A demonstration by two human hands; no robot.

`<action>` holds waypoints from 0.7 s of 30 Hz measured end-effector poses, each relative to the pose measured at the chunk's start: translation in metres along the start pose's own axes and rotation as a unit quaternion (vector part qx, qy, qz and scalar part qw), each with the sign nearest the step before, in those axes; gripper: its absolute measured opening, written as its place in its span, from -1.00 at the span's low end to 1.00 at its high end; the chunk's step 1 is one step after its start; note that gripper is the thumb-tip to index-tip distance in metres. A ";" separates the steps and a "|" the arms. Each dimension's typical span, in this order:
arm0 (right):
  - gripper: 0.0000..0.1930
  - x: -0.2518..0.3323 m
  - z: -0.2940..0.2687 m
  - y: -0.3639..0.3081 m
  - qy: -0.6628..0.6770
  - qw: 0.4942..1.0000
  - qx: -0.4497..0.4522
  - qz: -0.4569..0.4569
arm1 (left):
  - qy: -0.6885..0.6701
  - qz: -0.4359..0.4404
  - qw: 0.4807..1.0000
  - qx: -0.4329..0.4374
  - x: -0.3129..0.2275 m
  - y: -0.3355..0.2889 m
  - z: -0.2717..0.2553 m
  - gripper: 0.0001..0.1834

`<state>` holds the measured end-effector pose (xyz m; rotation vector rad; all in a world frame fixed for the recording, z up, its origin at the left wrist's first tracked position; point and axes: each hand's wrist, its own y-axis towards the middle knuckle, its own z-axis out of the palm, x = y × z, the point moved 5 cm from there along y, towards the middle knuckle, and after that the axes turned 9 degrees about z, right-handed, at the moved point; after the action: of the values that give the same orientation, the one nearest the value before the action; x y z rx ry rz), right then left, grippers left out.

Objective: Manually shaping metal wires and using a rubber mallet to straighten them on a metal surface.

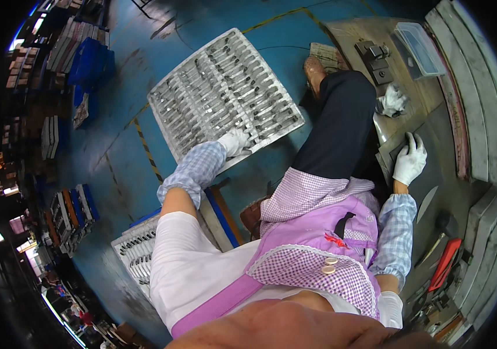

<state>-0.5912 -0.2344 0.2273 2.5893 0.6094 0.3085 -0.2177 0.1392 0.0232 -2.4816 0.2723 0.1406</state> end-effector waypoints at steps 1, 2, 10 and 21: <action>-0.65 -0.004 -0.001 -0.001 0.003 1.000 0.001 0.004 | 0.003 0.007 1.000 0.000 -0.004 -0.001 -0.005 -0.55; -0.65 -0.008 -0.003 -0.002 0.000 1.000 0.000 0.010 | -0.039 -0.003 0.998 -0.046 -0.003 -0.010 -0.011 -0.58; -0.65 -0.004 -0.009 -0.002 0.012 1.000 -0.005 0.018 | -0.051 -0.237 0.938 -0.248 -0.007 -0.016 0.011 -0.60; -0.73 -0.027 -0.022 0.000 0.095 0.994 0.051 -0.009 | -0.196 -0.557 0.701 -0.400 0.010 0.009 0.051 -0.61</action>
<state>-0.6219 -0.2390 0.2430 2.6696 0.7299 0.5346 -0.2118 0.1613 -0.0246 -2.8107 -1.8057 0.2971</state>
